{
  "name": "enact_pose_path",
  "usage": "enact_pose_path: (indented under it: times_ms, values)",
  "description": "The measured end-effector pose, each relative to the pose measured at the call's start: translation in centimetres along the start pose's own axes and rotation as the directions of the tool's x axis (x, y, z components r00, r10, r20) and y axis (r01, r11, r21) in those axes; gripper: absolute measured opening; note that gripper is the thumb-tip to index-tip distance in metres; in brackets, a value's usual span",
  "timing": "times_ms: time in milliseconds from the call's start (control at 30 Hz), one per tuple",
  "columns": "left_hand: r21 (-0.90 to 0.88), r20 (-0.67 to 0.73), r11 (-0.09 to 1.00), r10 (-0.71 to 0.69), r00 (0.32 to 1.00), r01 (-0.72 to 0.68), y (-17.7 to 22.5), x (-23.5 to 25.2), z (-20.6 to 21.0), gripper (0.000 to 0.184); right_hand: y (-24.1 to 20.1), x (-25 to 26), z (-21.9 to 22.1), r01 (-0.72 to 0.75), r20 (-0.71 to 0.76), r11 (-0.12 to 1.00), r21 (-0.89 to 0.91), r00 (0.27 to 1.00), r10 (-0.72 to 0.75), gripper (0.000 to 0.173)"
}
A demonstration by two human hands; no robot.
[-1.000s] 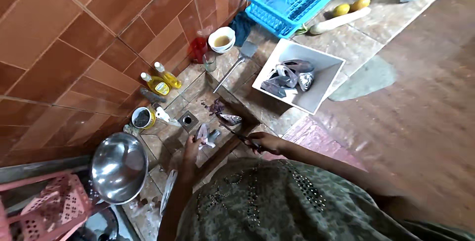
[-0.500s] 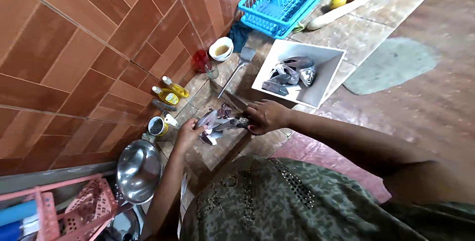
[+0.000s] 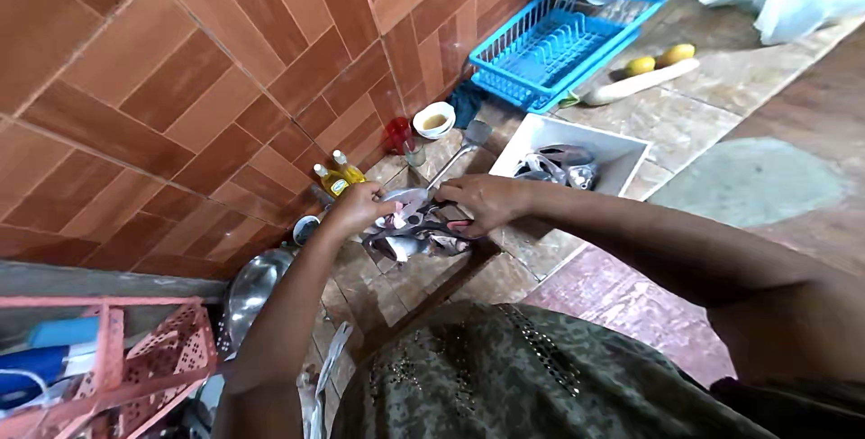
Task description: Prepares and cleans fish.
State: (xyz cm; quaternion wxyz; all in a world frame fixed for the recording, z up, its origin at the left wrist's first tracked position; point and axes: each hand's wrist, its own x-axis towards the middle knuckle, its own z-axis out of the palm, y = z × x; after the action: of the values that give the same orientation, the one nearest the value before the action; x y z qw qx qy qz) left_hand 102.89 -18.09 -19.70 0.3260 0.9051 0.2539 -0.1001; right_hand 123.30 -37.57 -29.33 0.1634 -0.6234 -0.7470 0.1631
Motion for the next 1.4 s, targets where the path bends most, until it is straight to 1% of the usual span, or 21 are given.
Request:
enact_pose_path:
  times_ms: [67,167,267,333,433,533,633,667,733,800,833,933,1033,1100,1200,1400]
  values:
    - [-0.048,0.035,0.998,-0.038,0.999,0.040,0.5,0.6,-0.8,0.035,-0.1,-0.2,0.1,-0.017,0.007,0.994,0.108,1.000,0.016,0.073]
    - [-0.056,0.073,0.994,-0.087,0.994,0.091,0.8,1.4,-1.0,0.037,-0.2,-0.5,1.0,0.007,0.000,0.972,0.234,1.000,-0.008,0.070]
    - [0.002,0.102,0.995,-0.100,0.990,0.100,1.0,2.2,-0.8,0.035,0.0,-0.7,3.0,0.056,-0.048,0.938,0.342,0.998,-0.042,0.065]
    - [0.085,0.151,0.992,-0.103,0.983,0.091,1.8,2.4,-1.0,0.034,-0.1,-1.0,3.9,0.055,-0.052,0.893,0.446,0.998,-0.036,0.064]
    - [0.184,0.188,0.977,-0.146,0.971,0.111,2.9,2.7,-1.3,0.033,-0.4,-1.2,4.4,0.041,-0.043,0.868,0.495,0.999,-0.023,0.066]
    - [0.253,0.202,0.961,-0.164,0.965,0.110,3.4,3.1,-1.5,0.032,-0.7,-1.4,4.1,0.039,-0.039,0.859,0.510,0.999,-0.022,0.064]
    - [0.282,0.235,0.957,-0.135,0.963,0.065,3.6,3.0,-1.8,0.033,-0.9,-1.5,3.9,0.035,-0.061,0.887,0.461,0.998,-0.007,0.067]
    - [0.273,0.248,0.961,-0.118,0.962,0.047,3.7,2.9,-1.9,0.033,-0.9,-1.6,3.9,0.028,-0.070,0.903,0.429,0.998,0.002,0.071]
    - [0.195,0.264,0.981,-0.071,0.962,0.019,3.5,2.6,-1.9,0.030,-1.2,-1.7,3.7,-0.006,-0.060,0.922,0.388,0.998,0.032,0.075]
    - [0.099,0.279,0.995,-0.039,0.959,0.011,3.3,2.3,-1.8,0.026,-1.5,-1.6,3.5,-0.042,-0.044,0.920,0.390,0.997,0.064,0.074]
    - [0.079,0.286,0.997,-0.031,0.958,0.009,3.2,2.2,-1.8,0.026,-1.6,-1.6,3.6,-0.053,-0.037,0.918,0.394,0.997,0.073,0.073]
    - [0.069,0.293,0.998,-0.017,0.956,-0.003,2.9,2.1,-1.8,0.026,-1.5,-1.5,4.2,-0.051,-0.039,0.919,0.390,0.997,0.072,0.074]
    - [0.082,0.294,0.996,0.015,0.956,-0.041,2.3,2.4,-1.6,0.028,-1.6,-1.5,4.9,-0.014,-0.077,0.935,0.355,0.996,0.044,0.069]
    - [0.092,0.296,0.995,0.006,0.955,-0.034,2.3,2.5,-1.6,0.028,-1.7,-1.6,5.5,0.014,-0.120,0.945,0.326,0.992,0.027,0.070]
    - [0.114,0.289,0.993,-0.016,0.957,-0.018,2.3,2.5,-1.7,0.029,-1.8,-1.7,6.2,-0.009,-0.122,0.941,0.339,0.991,0.053,0.072]
    - [0.144,0.287,0.989,-0.064,0.956,0.023,2.1,2.9,-1.2,0.031,-1.8,-2.0,7.9,0.000,-0.184,0.938,0.345,0.981,0.068,0.061]
